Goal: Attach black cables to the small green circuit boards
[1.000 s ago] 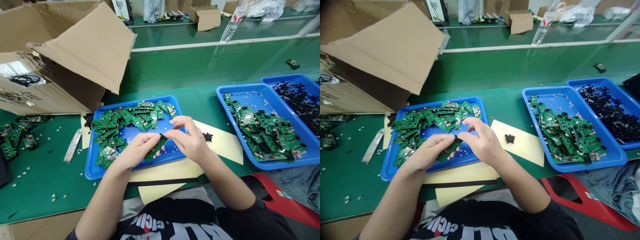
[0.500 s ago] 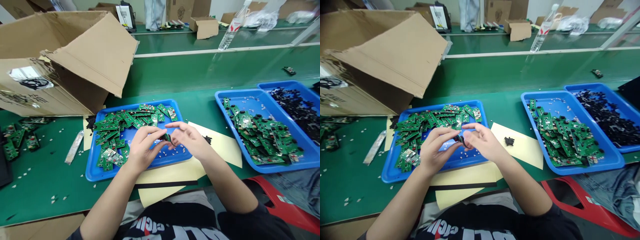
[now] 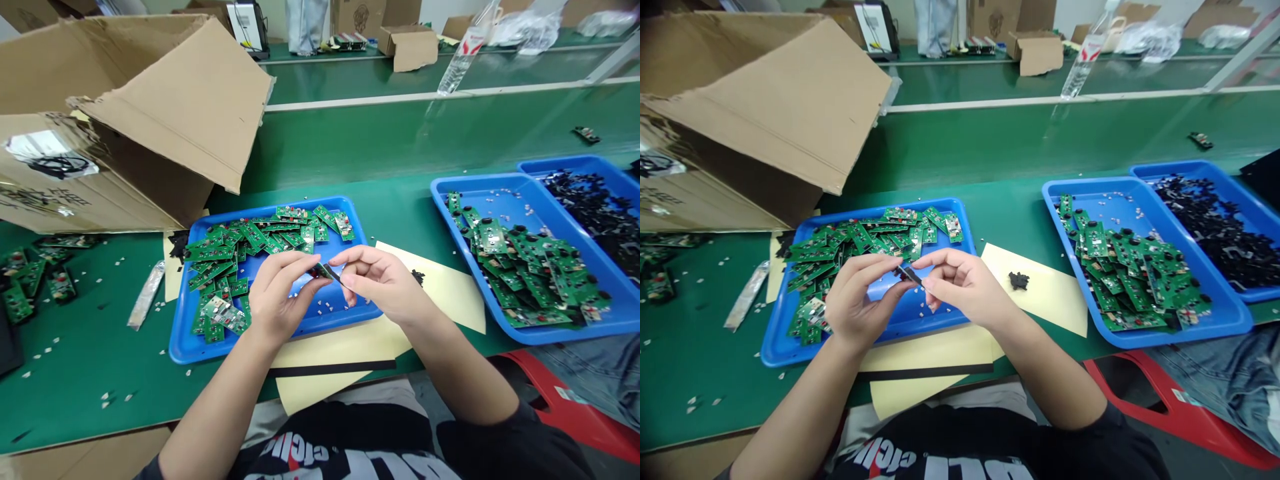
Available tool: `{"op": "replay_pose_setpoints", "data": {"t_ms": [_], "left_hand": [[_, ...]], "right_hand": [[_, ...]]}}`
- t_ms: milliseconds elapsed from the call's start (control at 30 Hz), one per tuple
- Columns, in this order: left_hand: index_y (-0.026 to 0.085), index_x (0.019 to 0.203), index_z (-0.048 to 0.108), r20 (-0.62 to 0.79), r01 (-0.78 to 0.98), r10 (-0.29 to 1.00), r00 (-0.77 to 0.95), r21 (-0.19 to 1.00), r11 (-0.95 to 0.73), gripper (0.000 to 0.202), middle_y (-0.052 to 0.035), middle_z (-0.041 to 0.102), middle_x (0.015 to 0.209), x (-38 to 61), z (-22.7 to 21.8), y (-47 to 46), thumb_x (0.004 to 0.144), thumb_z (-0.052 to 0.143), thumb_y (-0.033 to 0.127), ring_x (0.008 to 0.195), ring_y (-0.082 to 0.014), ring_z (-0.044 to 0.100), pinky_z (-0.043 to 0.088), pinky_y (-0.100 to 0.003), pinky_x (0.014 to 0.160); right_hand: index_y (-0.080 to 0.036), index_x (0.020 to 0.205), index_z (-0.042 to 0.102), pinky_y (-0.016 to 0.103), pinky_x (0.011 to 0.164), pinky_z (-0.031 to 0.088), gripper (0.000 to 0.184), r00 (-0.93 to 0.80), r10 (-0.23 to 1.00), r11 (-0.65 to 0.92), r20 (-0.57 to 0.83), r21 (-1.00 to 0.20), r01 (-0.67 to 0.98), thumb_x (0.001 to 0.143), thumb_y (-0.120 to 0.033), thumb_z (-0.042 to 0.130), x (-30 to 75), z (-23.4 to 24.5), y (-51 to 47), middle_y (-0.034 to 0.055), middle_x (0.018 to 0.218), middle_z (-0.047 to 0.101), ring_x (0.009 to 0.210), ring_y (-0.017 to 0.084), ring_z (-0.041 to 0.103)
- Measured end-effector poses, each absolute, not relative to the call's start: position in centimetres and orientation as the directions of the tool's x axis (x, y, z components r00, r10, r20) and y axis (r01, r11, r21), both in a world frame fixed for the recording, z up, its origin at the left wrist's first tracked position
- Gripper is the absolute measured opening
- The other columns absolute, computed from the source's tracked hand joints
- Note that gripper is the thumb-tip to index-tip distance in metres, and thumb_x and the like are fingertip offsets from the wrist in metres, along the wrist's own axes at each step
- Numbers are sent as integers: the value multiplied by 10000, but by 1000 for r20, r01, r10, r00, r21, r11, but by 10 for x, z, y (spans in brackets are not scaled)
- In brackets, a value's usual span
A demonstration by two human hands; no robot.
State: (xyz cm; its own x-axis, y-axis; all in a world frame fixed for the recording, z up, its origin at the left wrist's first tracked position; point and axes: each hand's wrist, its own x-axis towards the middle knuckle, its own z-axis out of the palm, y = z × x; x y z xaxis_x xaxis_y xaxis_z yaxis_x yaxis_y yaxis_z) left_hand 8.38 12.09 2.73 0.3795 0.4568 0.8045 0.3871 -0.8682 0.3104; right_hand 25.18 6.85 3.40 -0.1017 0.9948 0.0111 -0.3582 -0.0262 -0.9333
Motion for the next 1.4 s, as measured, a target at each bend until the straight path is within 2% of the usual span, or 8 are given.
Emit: {"op": "replay_pose_setpoints", "data": {"t_ms": [200,333,533,800,1067,1200,1300,1400], "left_hand": [[199,1017,607,787,373,481,385,344,-862,256,-34,668,894,83,28,120,782,704,218,826,-152,656,557,-267,725],[209,1042,602,737,320,513,440,405,-857,269,-34,672,912,82,25,121,792,694,246,836,-152,655,566,-282,753],[216,1258,507,534,183,687,492,708,-682,433,-61,667,1014,84,20,115,841,620,227,883,-147,678,585,-255,778],[173,1088,616,404,204,824,397,836,-509,253,-56,726,992,93,20,105,841,562,157,820,-135,712,581,-203,756],[168,949,645,374,228,842,389,846,-482,159,-28,752,863,93,19,106,794,618,193,724,-149,725,601,-205,664],[185,901,659,429,271,819,382,795,-543,125,-9,749,841,94,19,105,781,627,192,705,-137,720,599,-205,674],[168,855,648,400,220,866,300,855,-470,102,-7,734,760,95,21,104,753,640,162,628,-119,703,582,-178,604],[156,846,638,284,96,942,176,948,-304,109,-20,711,746,93,24,108,746,659,194,629,-111,688,558,-166,563]], "right_hand": [[-178,958,611,166,506,509,194,-114,993,-54,-17,-940,-336,766,-157,634,249,33,70,-71,577,609,520,57,589],[-175,948,607,182,505,500,180,-74,997,14,30,-978,-210,769,-172,628,248,30,70,-61,585,613,518,70,595],[-188,928,610,236,628,529,130,129,927,317,352,-920,229,803,-167,584,243,27,68,-2,756,674,677,112,646],[-197,977,546,250,680,531,130,57,837,455,543,-751,479,852,-172,520,240,21,70,15,801,661,706,124,643],[-227,975,506,282,678,505,159,1,864,415,503,-714,564,836,-155,479,239,20,68,16,789,623,724,147,615],[-238,875,545,310,642,476,141,30,819,411,572,-623,666,823,-128,472,234,17,67,29,776,627,701,168,576],[-233,840,549,325,644,460,171,125,750,361,649,-560,746,800,-86,473,240,15,70,31,751,606,677,170,543],[-230,899,536,309,618,466,170,329,732,291,596,-711,640,805,-100,481,250,16,75,7,734,558,640,146,527]]}}
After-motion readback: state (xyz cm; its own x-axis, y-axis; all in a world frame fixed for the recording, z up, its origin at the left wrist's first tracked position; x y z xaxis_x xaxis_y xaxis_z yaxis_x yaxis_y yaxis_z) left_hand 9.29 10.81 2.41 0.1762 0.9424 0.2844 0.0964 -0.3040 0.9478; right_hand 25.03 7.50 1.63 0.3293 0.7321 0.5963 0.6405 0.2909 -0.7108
